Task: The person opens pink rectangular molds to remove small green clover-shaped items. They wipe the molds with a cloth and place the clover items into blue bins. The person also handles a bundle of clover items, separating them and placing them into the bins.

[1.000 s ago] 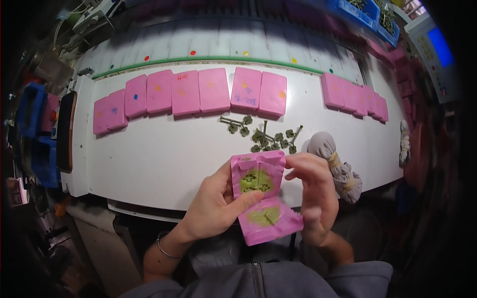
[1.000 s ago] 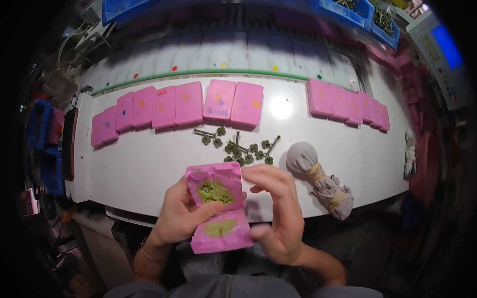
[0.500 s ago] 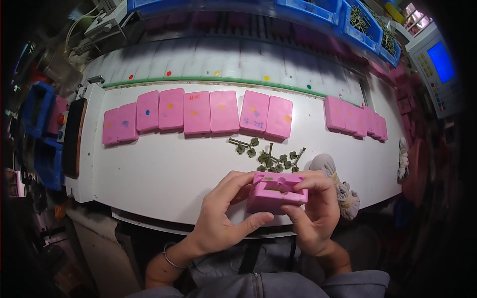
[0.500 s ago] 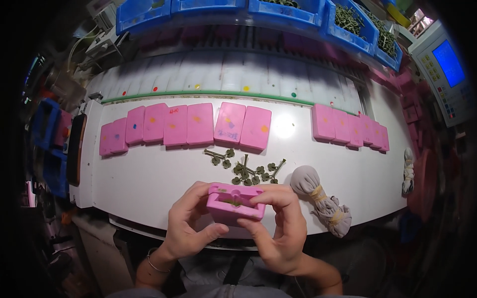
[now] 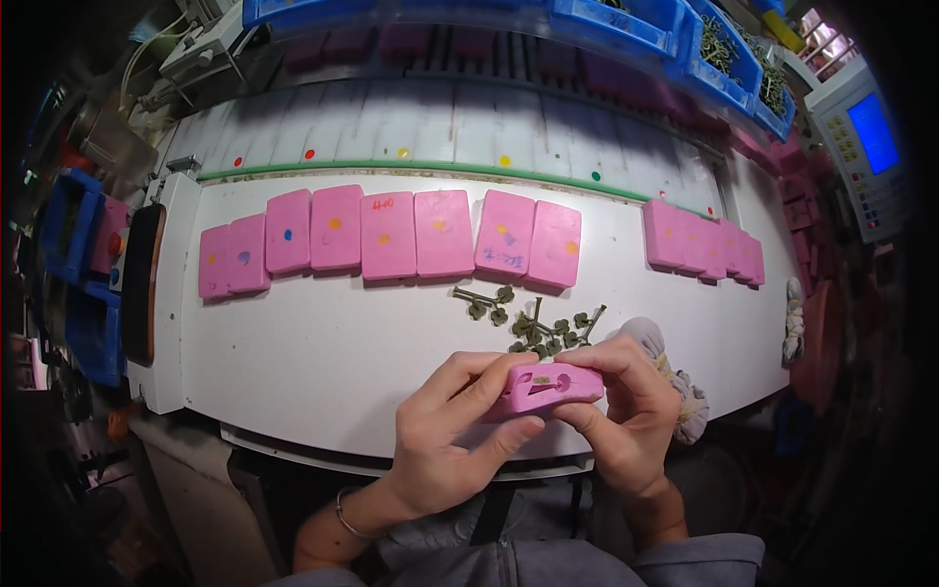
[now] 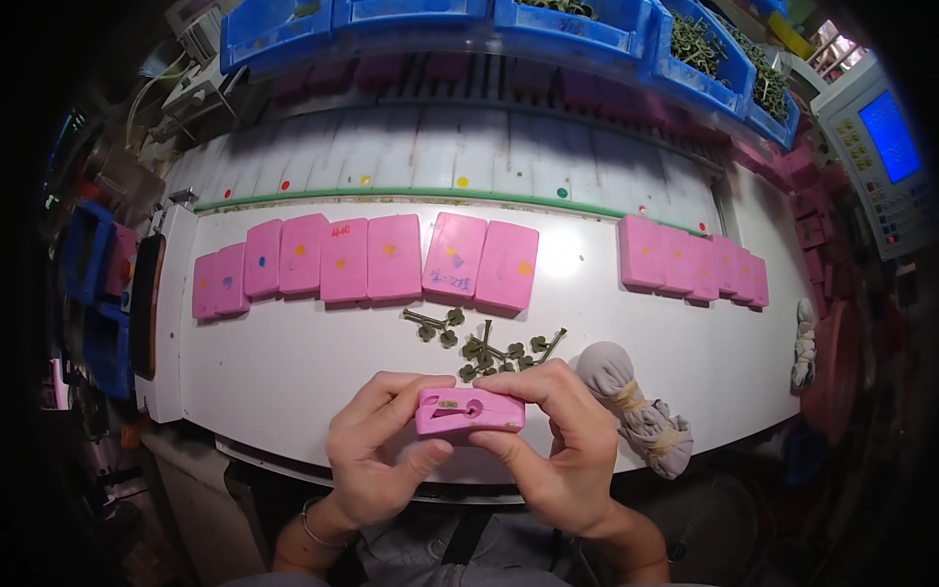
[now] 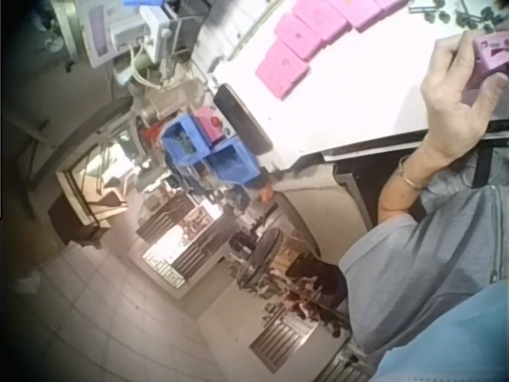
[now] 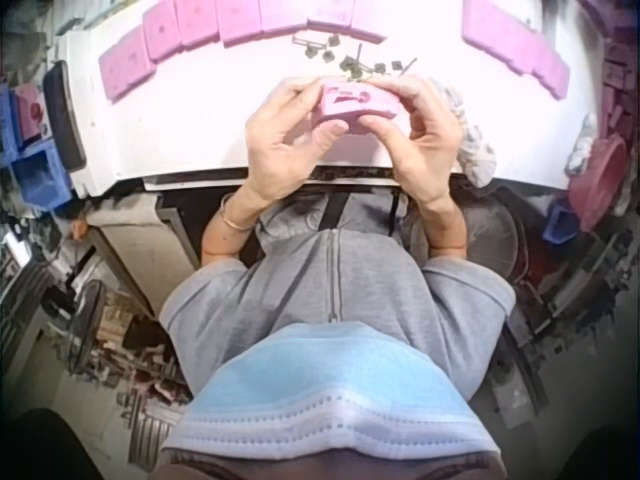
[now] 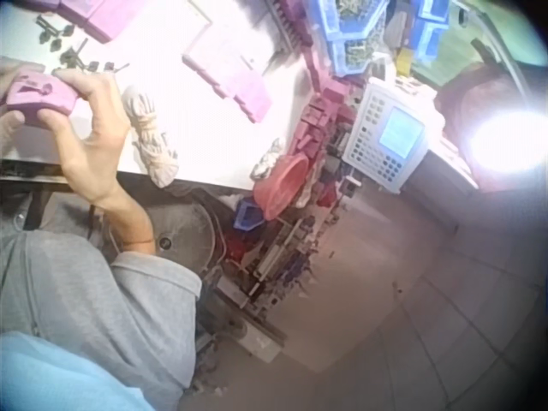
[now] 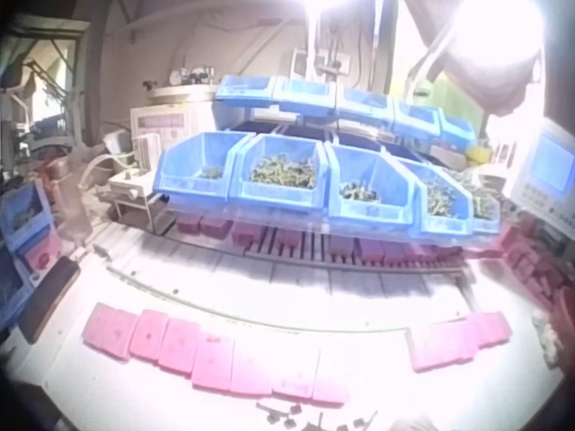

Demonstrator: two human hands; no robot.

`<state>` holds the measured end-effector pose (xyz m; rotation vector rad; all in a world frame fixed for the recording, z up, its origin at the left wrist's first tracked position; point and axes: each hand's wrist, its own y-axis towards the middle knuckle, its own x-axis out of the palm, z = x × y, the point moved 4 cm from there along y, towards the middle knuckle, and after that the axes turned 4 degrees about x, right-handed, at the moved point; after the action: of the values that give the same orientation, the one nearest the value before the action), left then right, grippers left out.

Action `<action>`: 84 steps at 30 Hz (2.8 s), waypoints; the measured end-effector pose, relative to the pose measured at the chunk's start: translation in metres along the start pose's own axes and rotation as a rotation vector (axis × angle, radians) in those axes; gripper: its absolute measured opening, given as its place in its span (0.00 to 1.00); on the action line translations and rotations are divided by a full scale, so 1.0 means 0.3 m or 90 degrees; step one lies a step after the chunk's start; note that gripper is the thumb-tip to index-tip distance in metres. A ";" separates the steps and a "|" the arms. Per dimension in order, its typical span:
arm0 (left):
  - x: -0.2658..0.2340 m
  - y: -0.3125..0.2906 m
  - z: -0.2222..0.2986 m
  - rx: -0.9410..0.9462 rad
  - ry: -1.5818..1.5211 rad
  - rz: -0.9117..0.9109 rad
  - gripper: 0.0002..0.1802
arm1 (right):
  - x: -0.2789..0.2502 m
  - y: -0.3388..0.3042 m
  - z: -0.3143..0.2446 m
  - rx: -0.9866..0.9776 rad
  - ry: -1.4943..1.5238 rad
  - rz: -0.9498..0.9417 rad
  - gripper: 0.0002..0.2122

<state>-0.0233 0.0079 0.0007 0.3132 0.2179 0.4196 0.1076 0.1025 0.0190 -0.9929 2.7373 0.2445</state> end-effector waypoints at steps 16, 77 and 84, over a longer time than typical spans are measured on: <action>-0.109 0.046 -0.102 -0.204 -0.388 -0.089 0.34 | 0.112 0.088 0.014 0.070 0.276 -0.088 0.17; -0.028 -0.029 -0.053 -0.124 0.127 0.063 0.19 | 0.023 0.008 0.014 -0.236 -0.381 -0.041 0.11; 0.013 -0.058 -0.014 -0.095 -0.109 0.010 0.15 | -0.003 -0.091 -0.079 -0.333 -0.323 -0.037 0.16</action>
<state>-0.0145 -0.0043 -0.0096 0.2033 0.0164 0.4197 0.1224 0.0771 0.0399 -0.9503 2.2104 1.0804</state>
